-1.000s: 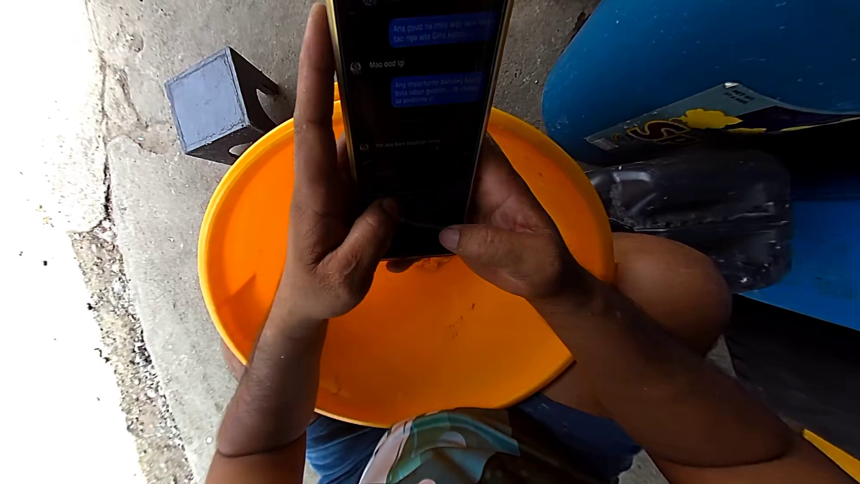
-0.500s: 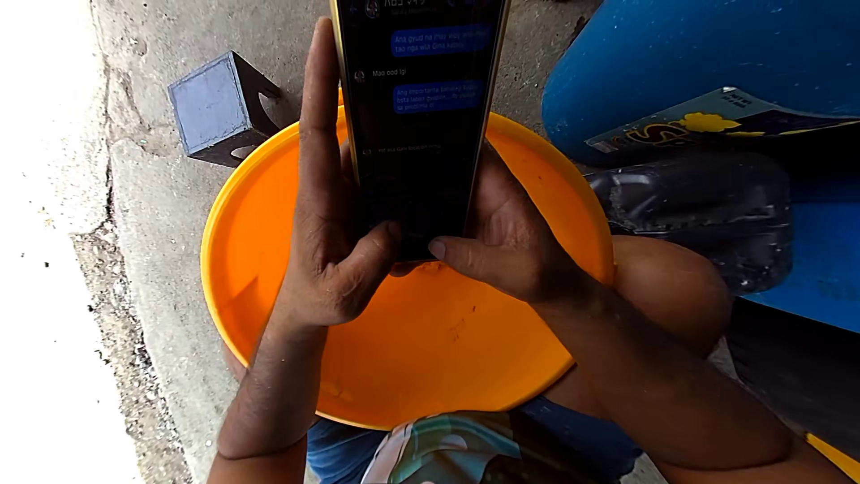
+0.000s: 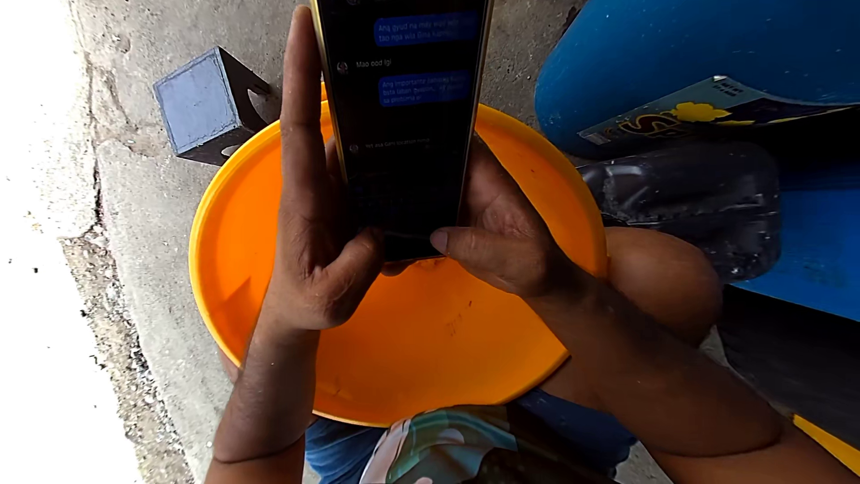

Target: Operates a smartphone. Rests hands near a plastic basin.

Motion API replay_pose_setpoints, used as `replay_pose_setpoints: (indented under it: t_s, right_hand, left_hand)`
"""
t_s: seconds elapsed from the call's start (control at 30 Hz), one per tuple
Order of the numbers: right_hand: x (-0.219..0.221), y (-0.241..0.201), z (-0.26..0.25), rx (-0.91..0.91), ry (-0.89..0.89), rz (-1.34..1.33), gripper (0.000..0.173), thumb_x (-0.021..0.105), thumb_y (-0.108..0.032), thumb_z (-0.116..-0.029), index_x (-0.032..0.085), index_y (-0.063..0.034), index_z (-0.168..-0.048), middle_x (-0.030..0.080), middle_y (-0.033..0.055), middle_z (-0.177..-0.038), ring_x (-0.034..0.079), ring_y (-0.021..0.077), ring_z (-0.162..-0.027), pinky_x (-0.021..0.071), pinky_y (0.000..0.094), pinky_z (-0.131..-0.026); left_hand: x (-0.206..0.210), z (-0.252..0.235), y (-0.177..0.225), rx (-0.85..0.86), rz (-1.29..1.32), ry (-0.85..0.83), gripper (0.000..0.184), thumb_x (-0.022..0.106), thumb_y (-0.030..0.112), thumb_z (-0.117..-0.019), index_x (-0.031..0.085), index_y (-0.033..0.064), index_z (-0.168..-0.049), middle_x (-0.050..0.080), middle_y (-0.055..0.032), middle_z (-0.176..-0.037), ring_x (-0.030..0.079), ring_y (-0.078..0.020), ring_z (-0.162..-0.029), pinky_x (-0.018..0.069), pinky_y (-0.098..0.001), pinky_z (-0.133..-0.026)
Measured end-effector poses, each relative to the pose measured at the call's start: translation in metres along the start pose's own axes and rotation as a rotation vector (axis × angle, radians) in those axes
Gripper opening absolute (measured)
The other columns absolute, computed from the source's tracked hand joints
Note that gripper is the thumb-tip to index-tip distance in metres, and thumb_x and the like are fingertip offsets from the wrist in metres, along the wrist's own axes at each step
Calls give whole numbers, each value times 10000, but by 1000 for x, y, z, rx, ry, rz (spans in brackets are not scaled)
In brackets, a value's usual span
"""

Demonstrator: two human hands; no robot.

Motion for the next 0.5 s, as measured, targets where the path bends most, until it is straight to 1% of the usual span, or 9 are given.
replay_pose_setpoints:
  t_s: [0.13,0.17,0.23,0.3,0.37,0.43,0.5]
  right_hand:
    - [2,-1,-1,-2,24,15,693,495,100,-878,246,-73,-1501,533,161,-1287,663,286,-1109,656,447,-764]
    - [3,-1,-1,3,37,13,686,486,120,-883,253,-72,-1499,537,168,-1284,667,291,-1106,658,449,-760]
    - [3,0,-2,1,41,-8,665,465,126,-892,262,-73,-1493,541,172,-1285,667,296,-1109,657,458,-760]
    - [1,2,-2,-17,30,-34,620,433,69,-913,272,-78,-1494,539,163,-1289,657,286,-1116,649,459,-772]
    - [1,2,-1,-13,42,-46,547,372,7,-969,289,-88,-1502,538,157,-1296,655,275,-1122,646,473,-777]
    - [0,2,-1,4,71,-27,526,332,-24,-990,302,-100,-1510,538,150,-1301,651,263,-1129,643,481,-777]
    - [0,3,0,2,68,-22,527,333,-33,-995,296,-105,-1516,536,143,-1306,647,255,-1139,641,473,-791]
  left_hand:
    - [0,1,0,-3,15,2,1069,542,-18,-790,-168,73,-1585,513,-103,-1393,650,-185,-1135,630,-335,-845]
    - [0,1,0,-2,16,1,1070,543,-19,-793,-170,78,-1585,511,-106,-1397,650,-189,-1139,632,-338,-845]
    - [0,1,-1,2,10,-3,1072,558,-8,-804,-170,77,-1586,501,-112,-1418,639,-205,-1173,627,-360,-886]
    - [0,0,0,8,-6,1,1073,585,13,-819,-163,60,-1586,500,-118,-1423,636,-217,-1188,623,-376,-914]
    - [1,0,0,9,-20,7,1075,601,17,-828,-164,55,-1583,508,-110,-1407,640,-205,-1178,622,-363,-915]
    - [1,-1,0,15,-13,7,1084,621,14,-835,-161,54,-1585,500,-115,-1417,637,-209,-1181,619,-366,-922]
    - [1,-1,0,19,-4,11,1086,628,0,-837,-157,53,-1585,496,-120,-1412,639,-210,-1169,622,-366,-914]
Point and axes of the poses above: each hand's wrist, its own z-axis away from the middle knuckle, its own x-axis out of the palm, y = z × x, the point moved 4 cm from there along -z, towards the middle knuckle
